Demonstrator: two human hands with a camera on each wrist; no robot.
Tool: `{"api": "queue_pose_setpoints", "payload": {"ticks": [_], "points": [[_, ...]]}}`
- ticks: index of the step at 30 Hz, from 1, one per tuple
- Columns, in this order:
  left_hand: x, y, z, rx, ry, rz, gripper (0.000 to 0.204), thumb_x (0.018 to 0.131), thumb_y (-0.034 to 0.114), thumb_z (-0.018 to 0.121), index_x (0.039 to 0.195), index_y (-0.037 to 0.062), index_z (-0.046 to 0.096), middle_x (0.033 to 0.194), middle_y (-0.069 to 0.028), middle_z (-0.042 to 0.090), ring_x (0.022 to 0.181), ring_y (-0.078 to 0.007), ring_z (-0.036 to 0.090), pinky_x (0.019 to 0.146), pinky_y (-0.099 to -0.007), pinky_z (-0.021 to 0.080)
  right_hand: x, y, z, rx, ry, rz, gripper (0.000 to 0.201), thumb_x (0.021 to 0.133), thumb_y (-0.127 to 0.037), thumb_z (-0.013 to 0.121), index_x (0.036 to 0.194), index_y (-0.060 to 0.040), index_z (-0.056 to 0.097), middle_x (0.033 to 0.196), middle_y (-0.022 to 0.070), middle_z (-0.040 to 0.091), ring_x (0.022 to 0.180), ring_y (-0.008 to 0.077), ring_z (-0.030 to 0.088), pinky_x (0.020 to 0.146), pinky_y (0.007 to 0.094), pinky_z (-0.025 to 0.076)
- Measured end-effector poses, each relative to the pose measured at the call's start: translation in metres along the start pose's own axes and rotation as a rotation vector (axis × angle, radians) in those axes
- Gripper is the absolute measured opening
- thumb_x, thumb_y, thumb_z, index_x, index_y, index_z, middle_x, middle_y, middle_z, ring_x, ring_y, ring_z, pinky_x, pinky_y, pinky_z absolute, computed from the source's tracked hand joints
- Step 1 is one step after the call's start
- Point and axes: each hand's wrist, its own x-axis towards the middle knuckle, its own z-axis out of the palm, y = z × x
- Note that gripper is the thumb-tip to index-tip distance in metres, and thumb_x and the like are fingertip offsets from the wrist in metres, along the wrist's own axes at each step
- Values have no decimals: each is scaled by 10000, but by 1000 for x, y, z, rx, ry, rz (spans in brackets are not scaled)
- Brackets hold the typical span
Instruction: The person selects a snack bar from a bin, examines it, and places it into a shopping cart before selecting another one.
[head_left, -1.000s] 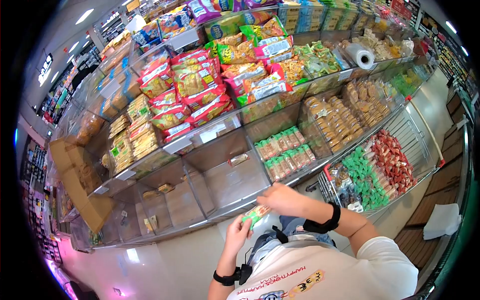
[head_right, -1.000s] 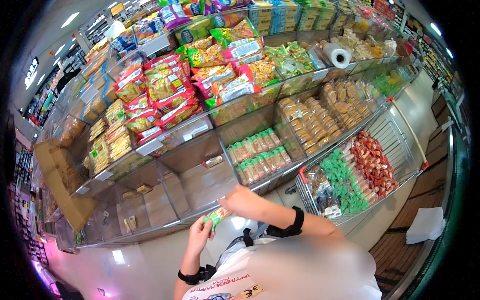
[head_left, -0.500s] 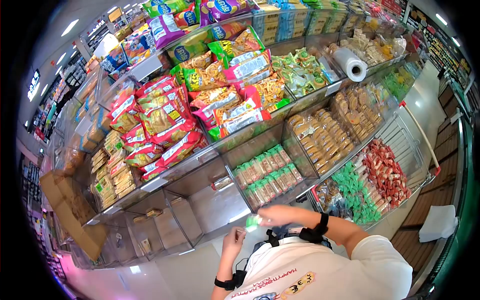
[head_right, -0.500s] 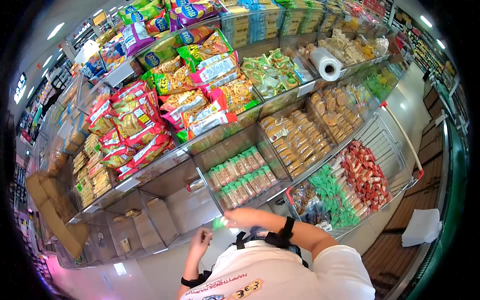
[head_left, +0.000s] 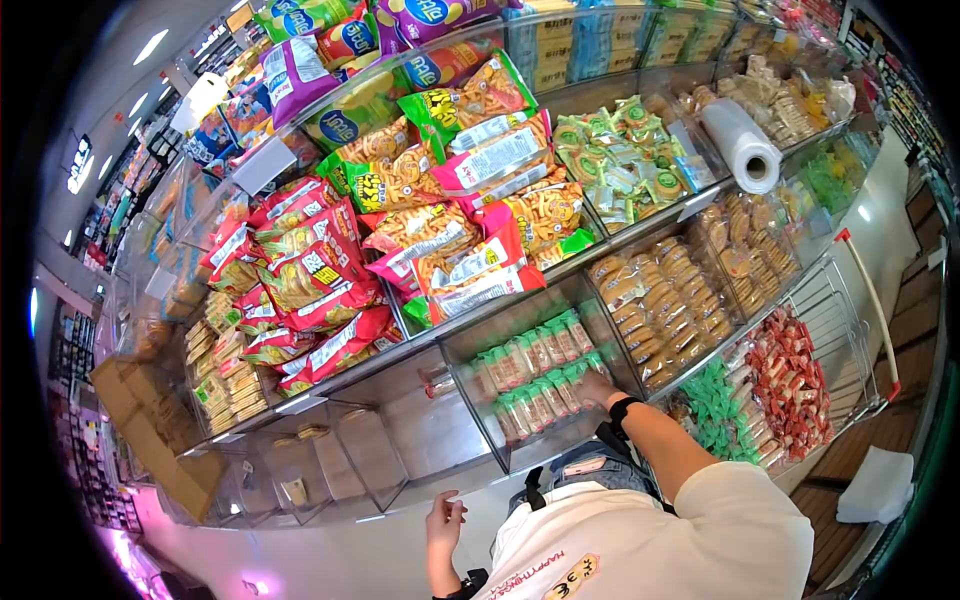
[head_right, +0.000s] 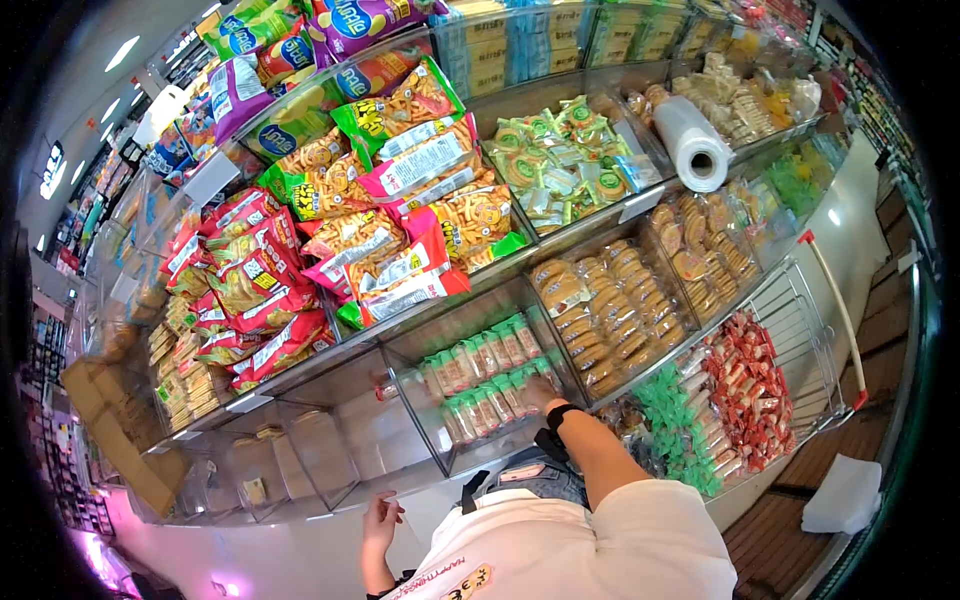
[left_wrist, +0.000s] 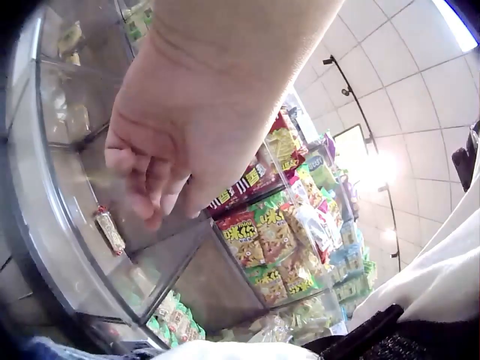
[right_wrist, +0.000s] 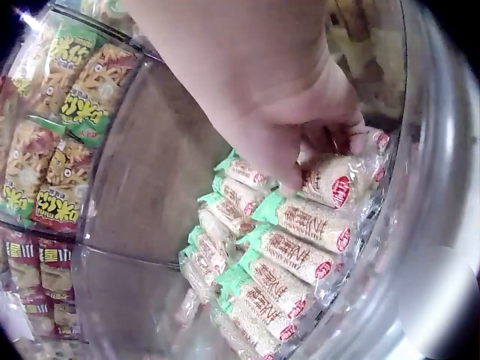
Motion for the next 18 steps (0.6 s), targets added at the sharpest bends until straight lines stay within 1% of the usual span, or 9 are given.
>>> {"api": "queue_pose_setpoints", "payload": {"ticks": [3, 4, 5, 7, 8, 11, 12, 15, 18], "points": [[-4, 3, 6, -7, 30, -63, 198, 785, 89, 479, 976, 38, 471, 658, -77, 554, 531, -108, 504, 489, -225, 419, 30, 3, 20, -100, -127, 112, 330, 676, -253, 554, 864, 18, 554, 823, 253, 539, 793, 330, 549, 620, 373, 456], [-5, 2, 9, -7, 39, -80, 198, 786, 87, 477, 977, 36, 469, 659, -77, 553, 532, -107, 502, 490, -225, 420, 38, 5, 26, -116, -52, 123, 323, 667, -262, 570, 836, 13, 566, 791, 231, 556, 791, 326, 553, 637, 374, 456], [-7, 3, 11, -16, 48, -89, 195, 788, 87, 475, 976, 33, 469, 660, -78, 552, 532, -107, 502, 491, -225, 420, 41, 12, 31, -68, -113, 96, 339, 666, -273, 571, 853, 9, 562, 807, 222, 558, 795, 328, 551, 642, 372, 457], [-8, 5, 15, -32, 63, -104, 191, 792, 88, 471, 973, 29, 468, 661, -80, 551, 532, -108, 500, 493, -224, 420, 35, 9, 5, 31, -232, 48, 371, 663, -295, 571, 885, 1, 553, 839, 204, 561, 801, 334, 549, 652, 369, 460], [-9, 4, 16, -40, 65, -115, 190, 793, 90, 470, 973, 27, 468, 662, -81, 552, 532, -108, 500, 494, -225, 419, 38, 8, -5, 113, -434, 103, 467, 668, -344, 566, 994, -17, 497, 987, 183, 519, 899, 334, 506, 740, 375, 431], [-5, 1, 20, -58, 64, -133, 190, 797, 97, 467, 973, 26, 467, 666, -82, 554, 533, -107, 499, 496, -226, 418, 16, -7, -16, 42, -411, 172, 572, 663, -390, 569, 1082, -30, 421, 1085, 177, 457, 997, 328, 439, 810, 377, 382], [-3, 2, 21, -55, 60, -137, 191, 798, 99, 466, 975, 28, 468, 667, -82, 555, 534, -107, 499, 497, -227, 418, 18, -5, -4, -102, -345, 138, 621, 655, -427, 570, 1106, -38, 395, 1099, 168, 444, 1037, 319, 399, 855, 381, 341], [3, 14, 23, -10, 53, -137, 193, 801, 111, 462, 975, 29, 471, 666, -81, 556, 531, -109, 501, 500, -228, 419, 23, -1, 7, -32, -322, 123, 601, 639, -424, 585, 1085, -59, 414, 1064, 168, 463, 1003, 320, 424, 828, 383, 358], [12, 22, 25, 53, 39, -119, 195, 803, 126, 462, 972, 29, 476, 668, -84, 559, 535, -116, 507, 505, -230, 422, 17, 9, 1, 250, -276, 61, 533, 642, -373, 600, 1042, -62, 437, 1027, 168, 478, 973, 315, 442, 803, 377, 366]]}}
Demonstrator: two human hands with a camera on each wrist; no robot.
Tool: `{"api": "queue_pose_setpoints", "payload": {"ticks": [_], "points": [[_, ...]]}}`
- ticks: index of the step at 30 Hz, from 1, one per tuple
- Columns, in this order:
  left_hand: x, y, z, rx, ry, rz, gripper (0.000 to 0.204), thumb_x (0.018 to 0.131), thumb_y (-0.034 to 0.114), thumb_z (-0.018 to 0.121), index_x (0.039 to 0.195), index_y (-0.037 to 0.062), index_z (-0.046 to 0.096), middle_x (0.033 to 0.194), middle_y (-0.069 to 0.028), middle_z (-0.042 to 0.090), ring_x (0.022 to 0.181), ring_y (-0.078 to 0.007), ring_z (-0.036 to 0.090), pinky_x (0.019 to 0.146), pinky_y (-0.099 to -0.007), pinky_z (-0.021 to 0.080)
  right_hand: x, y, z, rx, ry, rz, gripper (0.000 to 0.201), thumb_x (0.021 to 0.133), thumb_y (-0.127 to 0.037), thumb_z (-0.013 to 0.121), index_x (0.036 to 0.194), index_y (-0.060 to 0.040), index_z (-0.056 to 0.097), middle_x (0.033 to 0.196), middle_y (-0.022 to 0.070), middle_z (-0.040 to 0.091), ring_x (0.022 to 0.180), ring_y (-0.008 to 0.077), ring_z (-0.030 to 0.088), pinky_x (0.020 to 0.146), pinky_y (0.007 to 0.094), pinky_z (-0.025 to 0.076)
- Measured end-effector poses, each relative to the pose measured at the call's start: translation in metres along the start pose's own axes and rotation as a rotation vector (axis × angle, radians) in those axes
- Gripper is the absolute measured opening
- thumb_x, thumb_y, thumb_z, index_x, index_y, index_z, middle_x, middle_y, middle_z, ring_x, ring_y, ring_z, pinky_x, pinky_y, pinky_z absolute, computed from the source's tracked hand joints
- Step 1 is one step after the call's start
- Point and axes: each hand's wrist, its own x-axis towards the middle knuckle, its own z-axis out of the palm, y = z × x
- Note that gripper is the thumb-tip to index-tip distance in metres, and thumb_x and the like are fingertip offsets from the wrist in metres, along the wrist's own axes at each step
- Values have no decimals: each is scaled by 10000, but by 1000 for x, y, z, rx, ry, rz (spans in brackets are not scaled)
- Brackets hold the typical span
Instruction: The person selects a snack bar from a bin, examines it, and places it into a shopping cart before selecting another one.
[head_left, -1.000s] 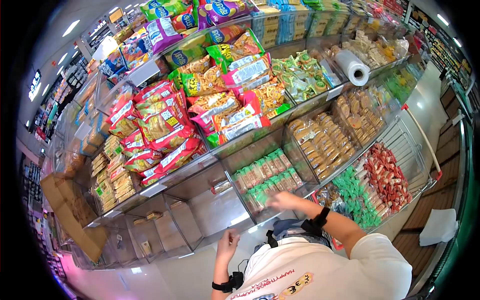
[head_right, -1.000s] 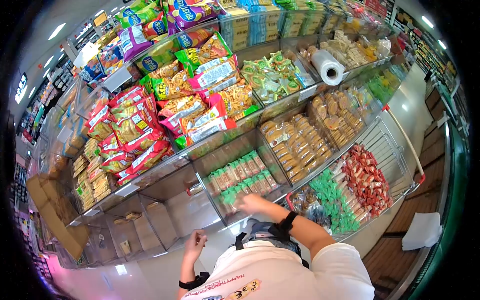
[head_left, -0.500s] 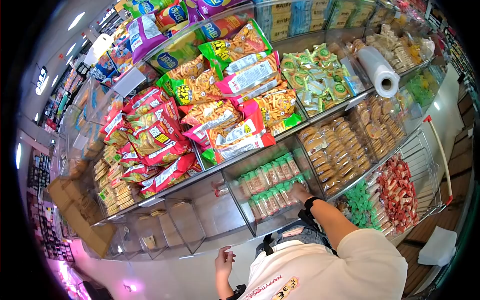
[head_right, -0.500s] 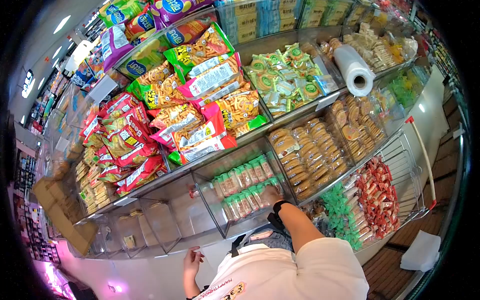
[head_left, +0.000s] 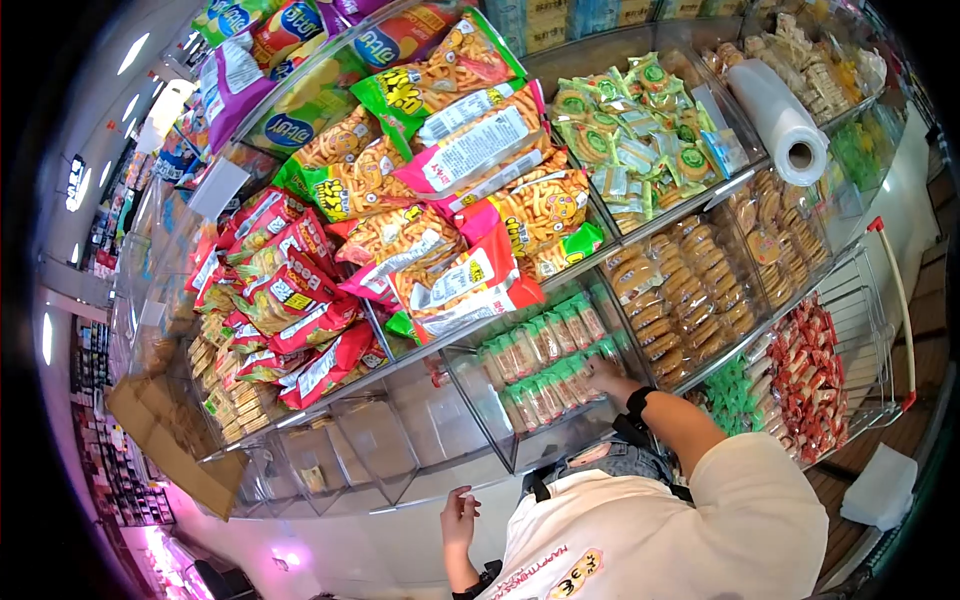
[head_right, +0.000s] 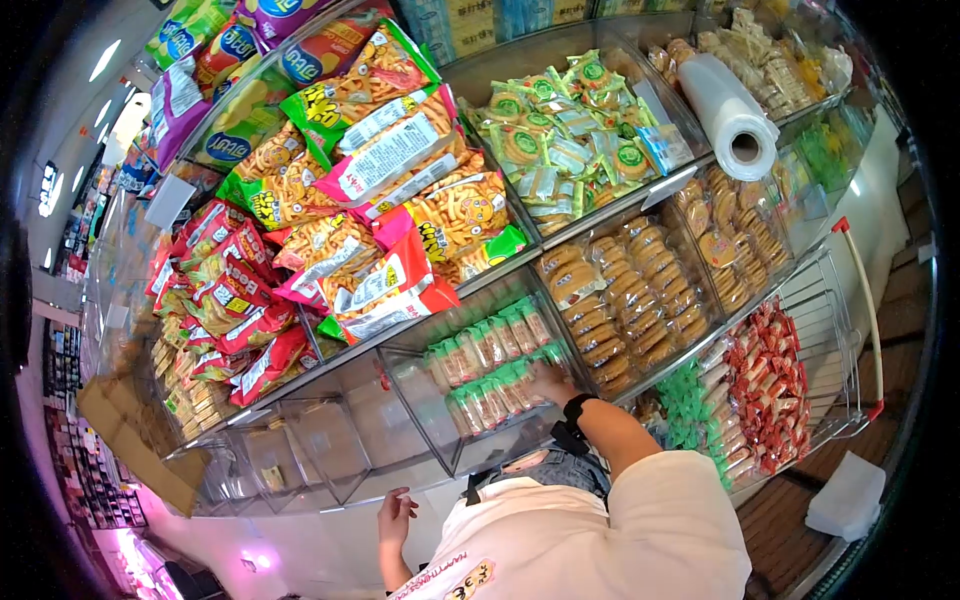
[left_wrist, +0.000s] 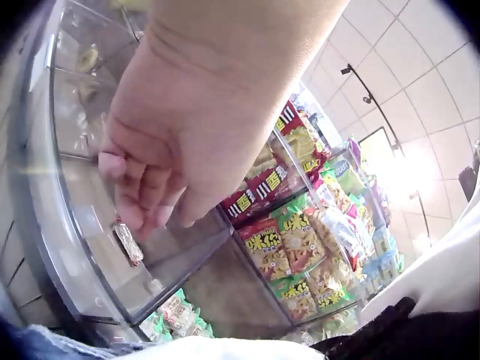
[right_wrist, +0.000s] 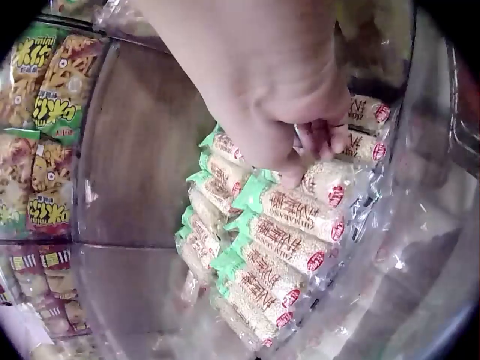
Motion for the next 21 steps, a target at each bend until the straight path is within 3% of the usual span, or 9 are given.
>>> {"api": "queue_pose_setpoints", "payload": {"ticks": [3, 7, 13, 16, 19, 21], "points": [[8, -1, 3, 14, -32, 7, 197, 802, 135, 466, 968, 31, 480, 672, -89, 564, 542, -122, 516, 511, -233, 425, 3, -9, 2, -149, -29, 113, 453, 658, -289, 599, 1007, -43, 445, 986, 165, 493, 942, 303, 464, 772, 364, 380], [13, 6, 4, 21, -49, -6, 198, 798, 133, 469, 971, 37, 482, 674, -94, 569, 551, -126, 526, 517, -236, 428, -4, -25, -11, -339, -64, 65, 396, 697, -178, 542, 1040, -16, 425, 992, 179, 487, 917, 301, 482, 758, 374, 394], [9, 15, 7, 85, -43, -7, 191, 796, 126, 469, 964, 37, 485, 677, -94, 570, 553, -128, 527, 521, -236, 429, -1, -18, 12, -107, 118, 22, 483, 685, -126, 521, 1111, 32, 357, 1016, 228, 471, 909, 332, 488, 744, 376, 412], [7, 9, 9, 74, -62, 6, 189, 796, 125, 464, 959, 35, 488, 676, -96, 572, 551, -130, 529, 517, -236, 429, -16, -36, -12, -191, -32, 53, 524, 673, -144, 532, 1122, 49, 340, 1013, 236, 473, 919, 339, 482, 737, 371, 418], [6, 1, 12, 95, -101, 23, 194, 797, 135, 460, 961, 35, 485, 677, -98, 573, 550, -132, 532, 516, -238, 429, -12, -30, -12, -142, -7, 52, 571, 650, -210, 569, 1102, 62, 351, 995, 233, 487, 913, 332, 490, 748, 370, 414], [2, 3, 11, 113, -117, 8, 200, 798, 143, 459, 965, 36, 483, 676, -96, 573, 549, -133, 532, 519, -240, 431, -13, -27, -6, -96, 20, 21, 683, 625, -307, 603, 1125, 61, 316, 1086, 248, 412, 1009, 335, 418, 802, 356, 387]]}}
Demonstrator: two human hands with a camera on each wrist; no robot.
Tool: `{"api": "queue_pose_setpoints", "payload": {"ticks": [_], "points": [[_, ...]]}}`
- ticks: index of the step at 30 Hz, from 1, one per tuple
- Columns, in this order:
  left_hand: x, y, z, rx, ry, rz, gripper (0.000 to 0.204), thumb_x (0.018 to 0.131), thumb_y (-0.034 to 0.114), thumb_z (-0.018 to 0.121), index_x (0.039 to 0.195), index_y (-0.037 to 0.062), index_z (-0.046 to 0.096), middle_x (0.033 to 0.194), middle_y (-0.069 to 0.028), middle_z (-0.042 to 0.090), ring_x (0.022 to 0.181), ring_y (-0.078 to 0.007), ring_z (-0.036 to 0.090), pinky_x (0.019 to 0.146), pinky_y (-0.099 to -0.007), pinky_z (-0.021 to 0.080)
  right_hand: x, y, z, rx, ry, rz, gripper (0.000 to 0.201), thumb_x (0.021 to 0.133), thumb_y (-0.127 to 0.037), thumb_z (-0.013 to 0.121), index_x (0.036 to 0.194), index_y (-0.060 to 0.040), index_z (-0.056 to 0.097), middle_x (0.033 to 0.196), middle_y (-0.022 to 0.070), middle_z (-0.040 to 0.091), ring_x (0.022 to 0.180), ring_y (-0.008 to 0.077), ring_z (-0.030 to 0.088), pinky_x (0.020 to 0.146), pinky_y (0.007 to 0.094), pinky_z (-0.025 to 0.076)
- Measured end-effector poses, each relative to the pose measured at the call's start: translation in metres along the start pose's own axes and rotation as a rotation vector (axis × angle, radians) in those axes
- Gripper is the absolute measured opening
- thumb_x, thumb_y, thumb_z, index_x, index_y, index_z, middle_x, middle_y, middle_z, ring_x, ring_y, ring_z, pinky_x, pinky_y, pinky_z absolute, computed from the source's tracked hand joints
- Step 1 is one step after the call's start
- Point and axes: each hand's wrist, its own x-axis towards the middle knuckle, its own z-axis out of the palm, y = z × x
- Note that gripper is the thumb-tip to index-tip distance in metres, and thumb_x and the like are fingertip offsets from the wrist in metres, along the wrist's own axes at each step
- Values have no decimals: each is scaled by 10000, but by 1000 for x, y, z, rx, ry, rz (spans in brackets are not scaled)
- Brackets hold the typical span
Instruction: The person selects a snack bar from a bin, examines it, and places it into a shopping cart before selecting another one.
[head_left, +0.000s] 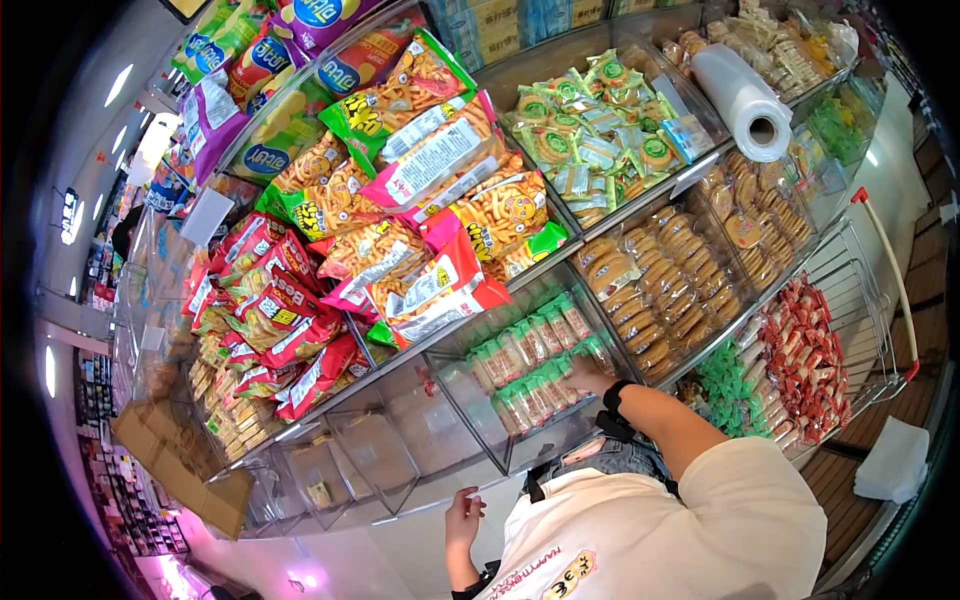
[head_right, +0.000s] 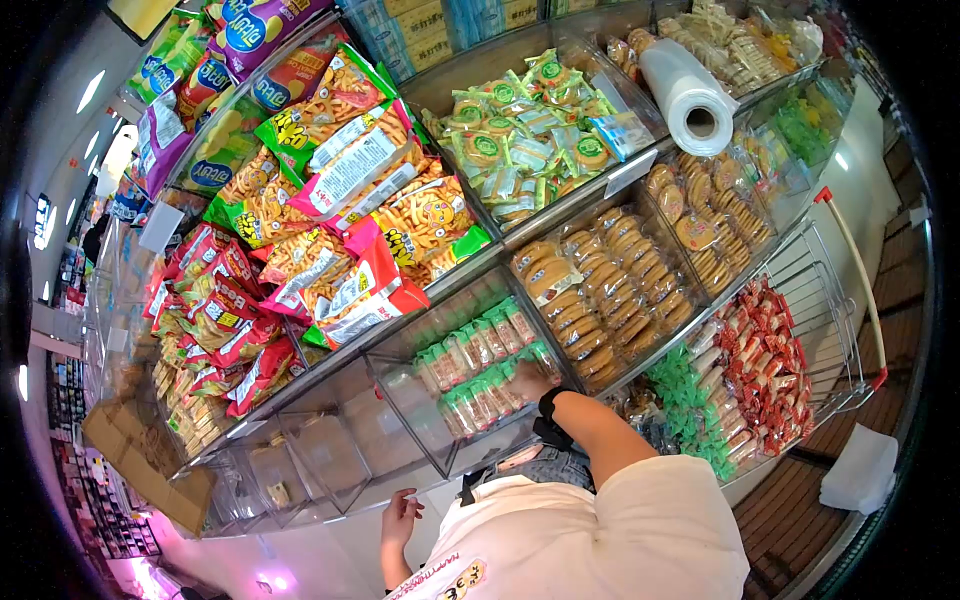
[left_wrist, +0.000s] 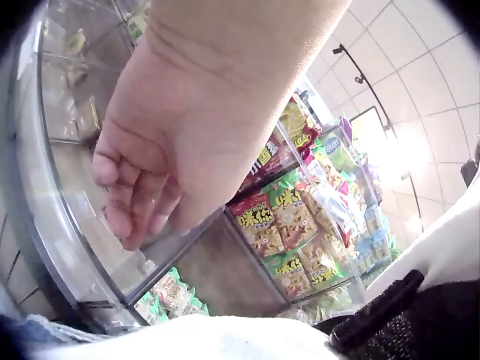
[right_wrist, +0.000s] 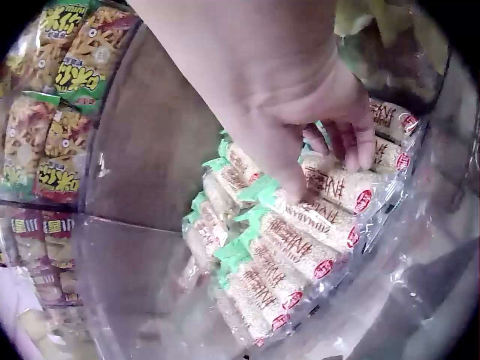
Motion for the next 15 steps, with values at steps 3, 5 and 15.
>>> {"api": "queue_pose_setpoints", "payload": {"ticks": [3, 5, 15], "points": [[-1, -4, 1, 8, -11, 17, 205, 797, 148, 462, 971, 40, 480, 677, -92, 574, 554, -133, 535, 526, -243, 435, -13, -15, 3, 51, 26, 84, 729, 649, -353, 594, 1164, 35, 254, 1197, 241, 275, 1112, 340, 299, 881, 360, 323], [-2, -5, 1, 6, -13, 20, 205, 797, 149, 462, 973, 44, 480, 677, -91, 575, 560, -133, 538, 530, -243, 437, -7, -23, 3, 42, -33, 210, 771, 699, -393, 528, 1214, 20, 131, 1247, 250, 164, 1122, 361, 279, 867, 409, 329], [-1, 33, 5, 431, 19, 187, 220, 746, 191, 522, 915, 50, 512, 691, -101, 566, 591, -208, 549, 529, -286, 433, -14, -40, -6, 90, 18, 279, 529, 731, -240, 499, 1127, 19, 261, 1195, 221, 250, 1033, 323, 381, 846, 412, 345]]}}
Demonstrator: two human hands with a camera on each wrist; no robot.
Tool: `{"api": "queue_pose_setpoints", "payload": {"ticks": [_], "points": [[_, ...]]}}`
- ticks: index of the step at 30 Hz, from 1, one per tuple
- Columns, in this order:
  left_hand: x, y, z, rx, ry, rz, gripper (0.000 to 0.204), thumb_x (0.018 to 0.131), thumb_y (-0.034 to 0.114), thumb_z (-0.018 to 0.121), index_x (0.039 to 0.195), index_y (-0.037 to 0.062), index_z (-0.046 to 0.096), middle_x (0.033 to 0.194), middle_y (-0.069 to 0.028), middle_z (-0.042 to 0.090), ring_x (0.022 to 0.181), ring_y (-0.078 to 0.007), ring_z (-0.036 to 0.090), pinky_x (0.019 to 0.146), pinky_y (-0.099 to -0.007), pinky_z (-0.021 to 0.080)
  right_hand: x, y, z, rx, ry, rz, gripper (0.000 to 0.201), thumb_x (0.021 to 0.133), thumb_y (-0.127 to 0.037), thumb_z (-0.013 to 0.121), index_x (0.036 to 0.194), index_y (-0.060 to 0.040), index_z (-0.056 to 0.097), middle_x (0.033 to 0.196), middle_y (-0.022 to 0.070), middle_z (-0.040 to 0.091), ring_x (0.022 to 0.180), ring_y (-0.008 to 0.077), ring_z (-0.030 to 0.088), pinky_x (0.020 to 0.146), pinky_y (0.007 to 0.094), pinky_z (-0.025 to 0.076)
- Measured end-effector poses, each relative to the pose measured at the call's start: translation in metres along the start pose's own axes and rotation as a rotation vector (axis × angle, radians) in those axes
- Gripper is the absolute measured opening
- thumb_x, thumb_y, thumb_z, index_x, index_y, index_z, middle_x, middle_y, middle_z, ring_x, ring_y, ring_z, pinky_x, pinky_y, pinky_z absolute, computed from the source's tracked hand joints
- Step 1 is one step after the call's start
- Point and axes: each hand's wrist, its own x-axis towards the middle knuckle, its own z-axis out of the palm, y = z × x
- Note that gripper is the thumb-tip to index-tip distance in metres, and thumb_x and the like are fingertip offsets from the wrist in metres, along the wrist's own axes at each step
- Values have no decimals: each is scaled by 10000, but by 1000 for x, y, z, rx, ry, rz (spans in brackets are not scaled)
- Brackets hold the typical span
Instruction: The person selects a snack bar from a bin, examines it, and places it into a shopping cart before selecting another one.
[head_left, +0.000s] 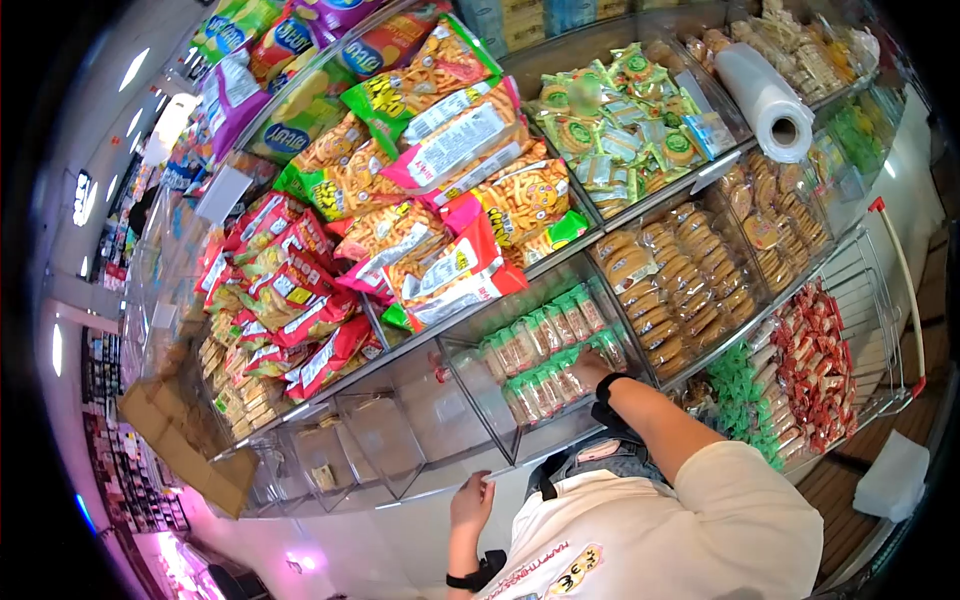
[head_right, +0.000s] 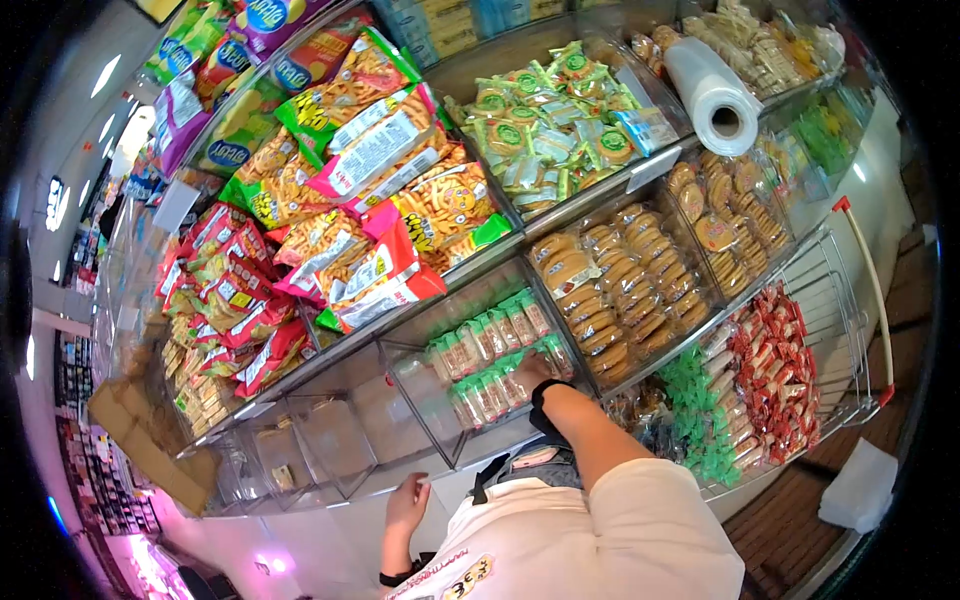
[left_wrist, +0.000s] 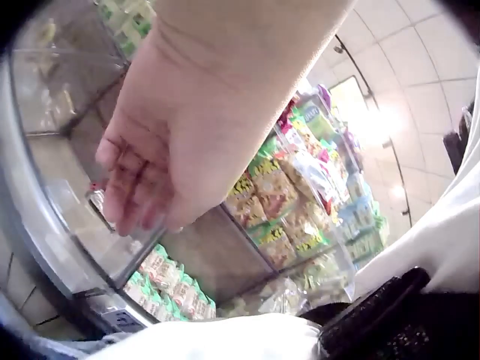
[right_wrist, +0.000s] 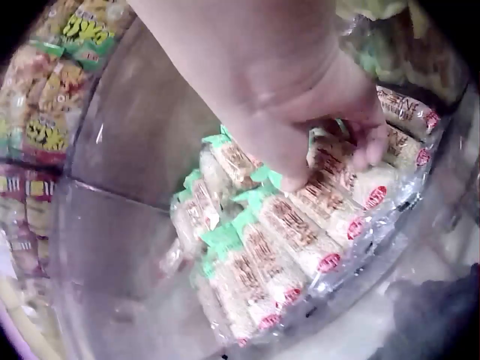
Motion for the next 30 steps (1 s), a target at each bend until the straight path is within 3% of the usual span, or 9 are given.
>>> {"api": "queue_pose_setpoints", "payload": {"ticks": [4, 6, 8, 11, 13, 17, 19, 22, 30], "points": [[26, 41, -11, 327, 147, 341, 154, 697, 202, 541, 715, 49, 535, 654, -121, 546, 615, -272, 542, 528, -343, 432, 18, -6, 7, -41, 270, -363, 481, 711, -305, 547, 1035, 16, 394, 1003, 194, 459, 934, 271, 472, 746, 345, 410], [37, 68, -16, 403, 88, 332, 111, 682, 151, 530, 643, 48, 515, 649, -120, 541, 603, -275, 546, 526, -356, 436, -37, -33, -23, 293, -159, -601, 325, 748, -291, 532, 901, -8, 486, 838, 103, 525, 781, 178, 508, 688, 297, 402], [53, 71, -3, 462, 77, 335, 73, 648, 110, 524, 609, 52, 505, 620, -122, 541, 592, -280, 546, 524, -363, 438, -108, -47, -38, 409, -203, -983, 312, 770, -312, 493, 886, -23, 494, 837, 115, 533, 762, 192, 509, 638, 285, 402], [70, 89, 11, 432, 91, 376, 27, 592, 74, 507, 603, 63, 528, 592, -130, 545, 589, -299, 545, 535, -378, 442, -188, -50, -55, 424, -276, -1051, 245, 776, -255, 498, 784, -13, 459, 728, 130, 498, 676, 209, 489, 600, 315, 385], [76, 97, 17, 276, 109, 495, 53, 616, 104, 505, 625, 69, 544, 607, -131, 551, 610, -303, 548, 544, -381, 442, -195, -40, -47, 367, 39, -1188, 241, 759, -222, 512, 719, -3, 420, 715, 148, 439, 674, 274, 426, 616, 341, 353], [93, 105, 47, 173, -13, 511, 161, 674, 222, 507, 753, 90, 554, 696, -125, 566, 637, -299, 550, 550, -373, 439, -206, -15, -45, 262, 349, -1157, 322, 779, -291, 456, 717, 23, 414, 755, 178, 415, 751, 317, 413, 685, 376, 338], [94, 119, 55, 94, -38, 604, 175, 674, 238, 515, 766, 93, 552, 723, -123, 568, 642, -289, 554, 543, -367, 440, -215, -3, -60, 321, 133, -1072, 326, 779, -294, 456, 752, 29, 423, 773, 177, 412, 775, 311, 410, 695, 374, 341], [95, 141, 57, 47, -99, 721, 180, 678, 237, 517, 772, 87, 551, 732, -123, 569, 649, -278, 557, 540, -358, 440, -204, 10, -57, 415, 362, -1002, 338, 777, -307, 458, 769, 29, 421, 785, 175, 407, 780, 308, 411, 703, 373, 342], [113, 153, 80, 171, -283, 648, 177, 694, 207, 515, 782, 57, 548, 727, -122, 569, 665, -258, 557, 546, -337, 433, -199, 39, -69, 597, 303, -912, 291, 761, -278, 489, 707, 0, 424, 804, 163, 421, 771, 288, 411, 669, 358, 348]]}}
